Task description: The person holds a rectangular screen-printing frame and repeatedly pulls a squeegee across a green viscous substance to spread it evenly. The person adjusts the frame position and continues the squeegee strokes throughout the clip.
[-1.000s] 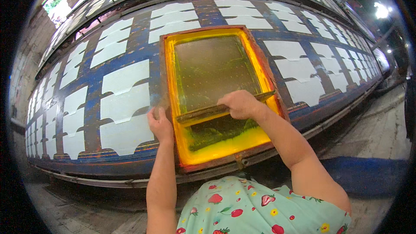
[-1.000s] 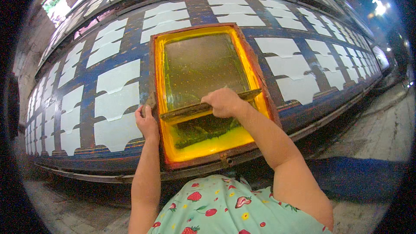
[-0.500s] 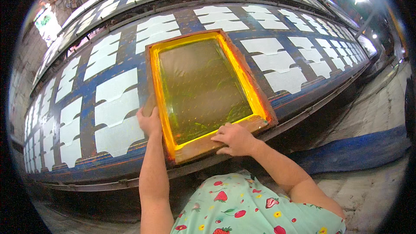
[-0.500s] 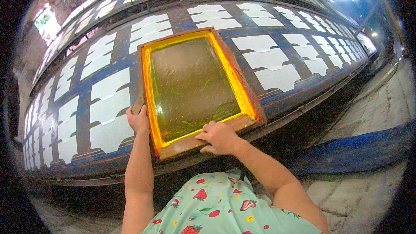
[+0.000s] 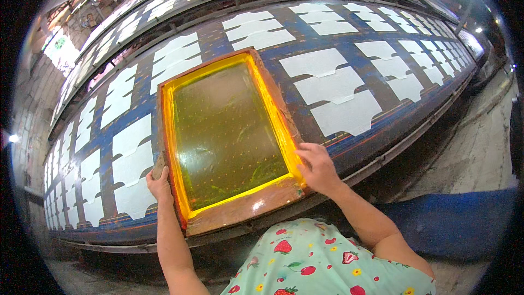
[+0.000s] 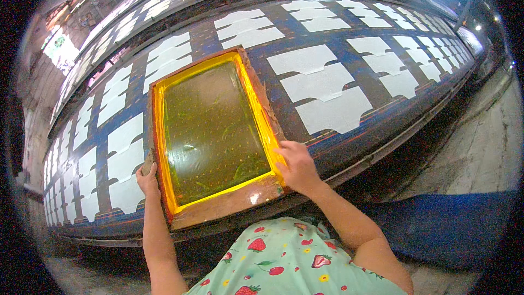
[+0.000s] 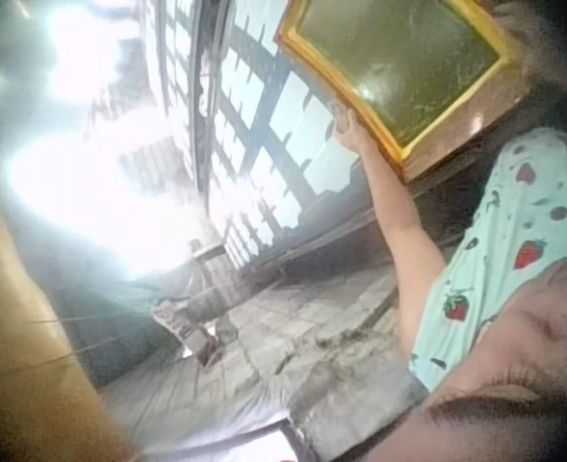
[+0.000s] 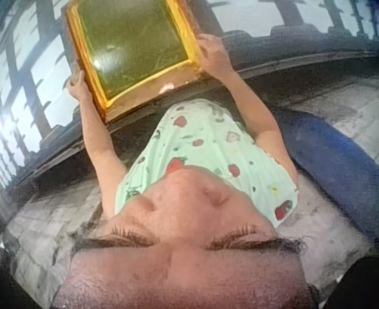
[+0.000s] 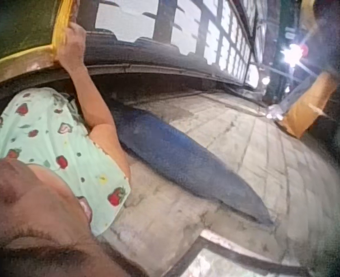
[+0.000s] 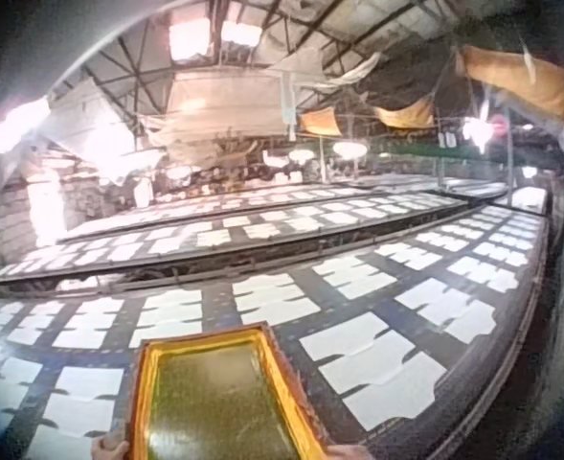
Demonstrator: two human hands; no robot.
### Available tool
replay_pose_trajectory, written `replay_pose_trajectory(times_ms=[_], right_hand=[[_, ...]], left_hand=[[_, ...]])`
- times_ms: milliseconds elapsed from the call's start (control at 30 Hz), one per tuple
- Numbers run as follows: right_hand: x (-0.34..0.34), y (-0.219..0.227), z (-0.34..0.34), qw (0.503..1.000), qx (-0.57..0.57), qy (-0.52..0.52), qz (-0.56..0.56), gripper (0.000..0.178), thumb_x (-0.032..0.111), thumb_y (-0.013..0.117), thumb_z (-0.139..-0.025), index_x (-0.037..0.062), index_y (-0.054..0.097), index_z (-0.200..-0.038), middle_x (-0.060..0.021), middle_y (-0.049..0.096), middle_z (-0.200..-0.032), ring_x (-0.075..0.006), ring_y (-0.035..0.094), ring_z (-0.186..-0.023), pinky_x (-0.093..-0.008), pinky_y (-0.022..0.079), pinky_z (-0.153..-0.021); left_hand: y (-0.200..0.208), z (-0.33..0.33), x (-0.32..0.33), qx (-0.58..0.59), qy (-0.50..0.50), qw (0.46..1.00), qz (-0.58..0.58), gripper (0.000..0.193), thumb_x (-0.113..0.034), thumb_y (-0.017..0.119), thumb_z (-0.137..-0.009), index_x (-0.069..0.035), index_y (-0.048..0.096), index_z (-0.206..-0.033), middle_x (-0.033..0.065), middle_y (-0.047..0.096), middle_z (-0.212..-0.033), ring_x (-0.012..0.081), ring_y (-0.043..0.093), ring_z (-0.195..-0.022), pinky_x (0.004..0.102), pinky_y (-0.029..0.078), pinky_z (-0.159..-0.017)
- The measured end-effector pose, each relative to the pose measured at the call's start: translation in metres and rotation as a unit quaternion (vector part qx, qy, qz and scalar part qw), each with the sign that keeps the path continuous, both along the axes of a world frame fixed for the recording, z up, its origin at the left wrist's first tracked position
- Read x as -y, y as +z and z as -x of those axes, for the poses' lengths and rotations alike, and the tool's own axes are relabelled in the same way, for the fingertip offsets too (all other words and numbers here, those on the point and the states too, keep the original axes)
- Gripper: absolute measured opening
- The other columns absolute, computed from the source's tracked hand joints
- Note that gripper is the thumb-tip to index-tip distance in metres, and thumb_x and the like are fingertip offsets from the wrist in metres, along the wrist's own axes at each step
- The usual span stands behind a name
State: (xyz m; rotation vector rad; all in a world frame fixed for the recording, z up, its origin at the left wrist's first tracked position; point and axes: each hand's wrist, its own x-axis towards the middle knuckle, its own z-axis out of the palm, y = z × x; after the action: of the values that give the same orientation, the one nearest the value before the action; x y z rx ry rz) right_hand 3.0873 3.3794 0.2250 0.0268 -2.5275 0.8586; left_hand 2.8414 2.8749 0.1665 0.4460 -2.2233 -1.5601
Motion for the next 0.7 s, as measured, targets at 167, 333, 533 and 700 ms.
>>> replay_pose_trajectory(times_ms=[167, 333, 533, 700], right_hand=[[-0.033, -0.022, 0.026, 0.962, 0.14, -0.065, 0.223, 0.048, 0.012, 0.078, -0.094, 0.0054, 0.072, -0.141, -0.0195, 0.066, -0.144, -0.037, 0.064, -0.135, -0.0453, 0.055, -0.112], [-0.029, -0.024, 0.045, 0.943, 0.177, -0.044, 0.277, 0.047, 0.011, 0.078, -0.097, 0.0054, 0.071, -0.142, -0.02, 0.069, -0.141, -0.0348, 0.067, -0.132, -0.043, 0.054, -0.112], [-0.016, -0.016, 0.056, 0.95, 0.195, -0.077, 0.232, 0.039, 0.011, 0.079, -0.094, 0.0044, 0.076, -0.133, -0.0193, 0.071, -0.136, -0.0357, 0.066, -0.132, -0.044, 0.052, -0.115], [0.0, -0.009, 0.062, 0.956, 0.179, -0.119, 0.199, 0.037, 0.01, 0.081, -0.092, 0.0056, 0.078, -0.129, -0.0184, 0.072, -0.13, -0.035, 0.066, -0.128, -0.044, 0.052, -0.115]], left_hand=[[-0.001, 0.003, 0.002, 0.016, 0.01, 1.0, 0.022, 0.056, -0.015, 0.095, -0.088, 0.001, 0.065, -0.133, 0.0105, 0.073, -0.122, 0.0233, 0.068, -0.11, 0.0384, 0.054, -0.1], [0.002, 0.002, 0.002, 0.026, 0.0, 0.998, -0.056, 0.054, -0.012, 0.094, -0.089, 0.001, 0.064, -0.131, 0.0098, 0.072, -0.121, 0.0222, 0.068, -0.11, 0.0376, 0.054, -0.099], [0.007, -0.003, -0.005, 0.025, 0.002, 0.999, -0.044, 0.046, -0.008, 0.092, -0.091, 0.001, 0.064, -0.127, 0.0089, 0.072, -0.119, 0.021, 0.068, -0.105, 0.0367, 0.056, -0.097], [0.007, -0.003, -0.004, 0.025, -0.007, 0.997, -0.077, 0.045, -0.006, 0.09, -0.092, -0.001, 0.064, -0.128, 0.0077, 0.072, -0.119, 0.0206, 0.069, -0.106, 0.0362, 0.056, -0.097]])
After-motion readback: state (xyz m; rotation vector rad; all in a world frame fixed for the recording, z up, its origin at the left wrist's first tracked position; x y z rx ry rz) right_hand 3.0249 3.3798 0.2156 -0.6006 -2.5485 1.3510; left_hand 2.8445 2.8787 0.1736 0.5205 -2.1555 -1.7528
